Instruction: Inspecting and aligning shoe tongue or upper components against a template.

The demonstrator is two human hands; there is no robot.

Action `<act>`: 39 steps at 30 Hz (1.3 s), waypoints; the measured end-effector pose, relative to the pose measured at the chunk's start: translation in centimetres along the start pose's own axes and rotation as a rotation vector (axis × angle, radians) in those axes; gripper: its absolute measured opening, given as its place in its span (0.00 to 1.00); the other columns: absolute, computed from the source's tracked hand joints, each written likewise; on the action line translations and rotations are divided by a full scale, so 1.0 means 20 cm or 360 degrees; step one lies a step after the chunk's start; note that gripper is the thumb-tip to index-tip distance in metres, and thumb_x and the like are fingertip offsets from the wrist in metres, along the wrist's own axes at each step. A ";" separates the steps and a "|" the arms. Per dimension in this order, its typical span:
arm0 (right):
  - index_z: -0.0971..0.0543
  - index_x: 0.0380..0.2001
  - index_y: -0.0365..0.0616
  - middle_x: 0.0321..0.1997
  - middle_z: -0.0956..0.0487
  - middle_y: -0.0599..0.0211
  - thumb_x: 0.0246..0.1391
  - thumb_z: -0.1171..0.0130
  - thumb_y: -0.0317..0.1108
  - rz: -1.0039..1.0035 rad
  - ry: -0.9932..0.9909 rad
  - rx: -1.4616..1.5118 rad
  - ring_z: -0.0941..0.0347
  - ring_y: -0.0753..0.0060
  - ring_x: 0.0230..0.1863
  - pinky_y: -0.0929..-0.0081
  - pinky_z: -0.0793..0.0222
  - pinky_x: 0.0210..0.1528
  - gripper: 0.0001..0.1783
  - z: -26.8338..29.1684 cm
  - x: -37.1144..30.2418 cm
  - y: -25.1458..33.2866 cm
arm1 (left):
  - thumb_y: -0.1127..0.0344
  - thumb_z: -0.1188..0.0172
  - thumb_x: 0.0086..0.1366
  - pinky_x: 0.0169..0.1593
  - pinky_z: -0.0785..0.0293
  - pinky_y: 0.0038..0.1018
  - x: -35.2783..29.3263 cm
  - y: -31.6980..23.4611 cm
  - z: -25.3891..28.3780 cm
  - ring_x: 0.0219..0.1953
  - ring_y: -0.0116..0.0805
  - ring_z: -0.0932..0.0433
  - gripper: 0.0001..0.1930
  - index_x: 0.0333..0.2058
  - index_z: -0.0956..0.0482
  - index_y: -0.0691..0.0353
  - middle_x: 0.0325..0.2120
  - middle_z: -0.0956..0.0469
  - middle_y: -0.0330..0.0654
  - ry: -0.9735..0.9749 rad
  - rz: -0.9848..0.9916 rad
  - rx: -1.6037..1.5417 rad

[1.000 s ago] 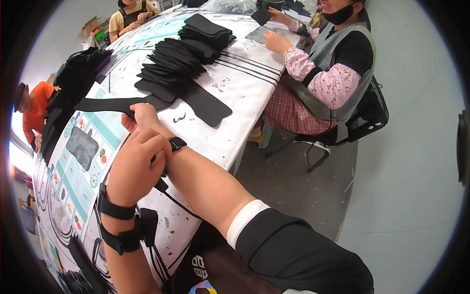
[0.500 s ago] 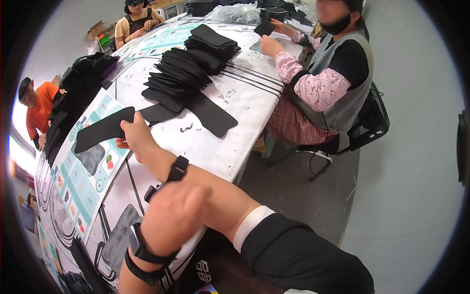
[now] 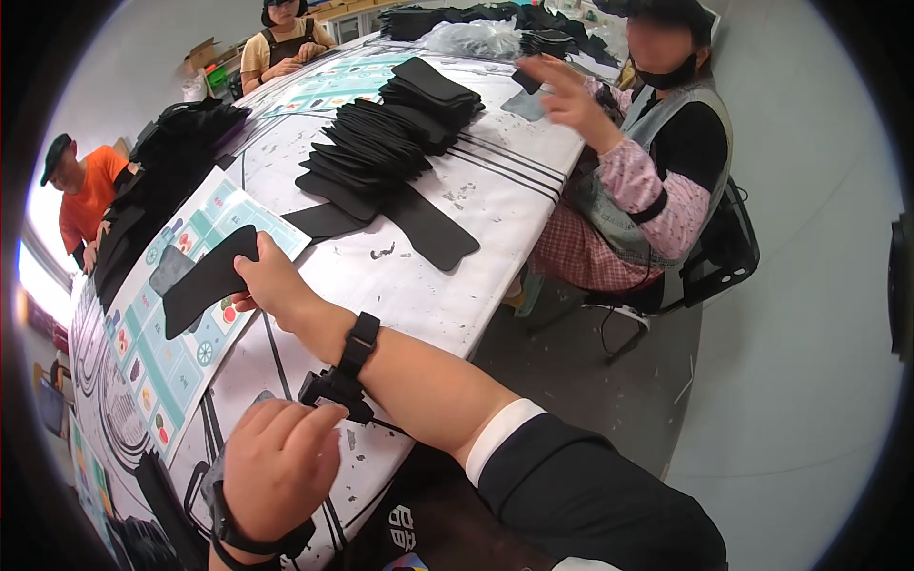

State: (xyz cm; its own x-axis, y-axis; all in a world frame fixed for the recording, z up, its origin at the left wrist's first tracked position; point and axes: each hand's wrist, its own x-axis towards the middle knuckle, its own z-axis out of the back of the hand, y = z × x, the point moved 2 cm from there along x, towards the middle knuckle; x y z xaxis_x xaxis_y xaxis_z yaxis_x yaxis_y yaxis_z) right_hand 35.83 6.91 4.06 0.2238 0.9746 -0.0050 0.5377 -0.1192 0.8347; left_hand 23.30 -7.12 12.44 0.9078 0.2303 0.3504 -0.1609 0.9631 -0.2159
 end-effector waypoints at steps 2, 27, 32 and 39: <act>0.56 0.62 0.37 0.38 0.29 0.54 0.56 0.57 0.31 0.0006 0.0006 0.0002 0.30 0.73 0.19 0.79 0.29 0.20 0.33 0.00 0.01 -0.01 | 0.77 0.40 0.41 0.33 0.33 0.32 -0.06 0.03 0.04 0.26 0.40 0.29 0.16 0.32 0.27 0.61 0.21 0.29 0.40 -0.0116 0.0091 0.0075; 0.38 0.49 0.42 0.36 0.27 0.66 0.57 0.50 0.32 -0.0210 0.0779 -0.0081 0.29 0.80 0.25 0.80 0.28 0.24 0.17 -0.45 -0.52 -0.16 | 0.62 0.39 0.55 0.48 0.35 0.25 -1.10 0.56 0.16 0.44 0.29 0.35 0.33 0.55 0.46 0.65 0.51 0.42 0.44 -0.1492 0.1383 -0.1308; 0.38 0.50 0.41 0.36 0.27 0.64 0.58 0.52 0.29 -0.0140 0.0918 -0.0098 0.28 0.77 0.25 0.77 0.28 0.24 0.17 -0.46 -0.57 -0.18 | 0.67 0.38 0.54 0.54 0.40 0.28 -1.07 0.52 0.16 0.49 0.33 0.34 0.34 0.57 0.45 0.64 0.49 0.35 0.46 -0.1517 0.1297 -0.1833; 0.60 0.62 0.44 0.65 0.58 0.55 0.43 0.38 0.32 0.2395 0.0264 -0.1647 0.58 0.52 0.66 0.41 0.58 0.62 0.50 -0.39 -0.64 0.17 | 0.73 0.46 0.60 0.36 0.29 0.22 -1.14 0.48 0.19 0.37 0.29 0.25 0.16 0.48 0.35 0.63 0.40 0.26 0.41 -0.1898 0.1171 -0.1418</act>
State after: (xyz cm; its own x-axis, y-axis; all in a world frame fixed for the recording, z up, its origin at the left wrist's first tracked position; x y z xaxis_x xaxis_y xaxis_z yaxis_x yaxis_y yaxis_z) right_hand 28.46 -4.57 11.17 -0.1226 0.1778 0.9764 -0.6930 -0.7196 0.0440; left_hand -0.41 -2.66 5.76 -0.1118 0.9448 0.3081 0.2458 0.3267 -0.9126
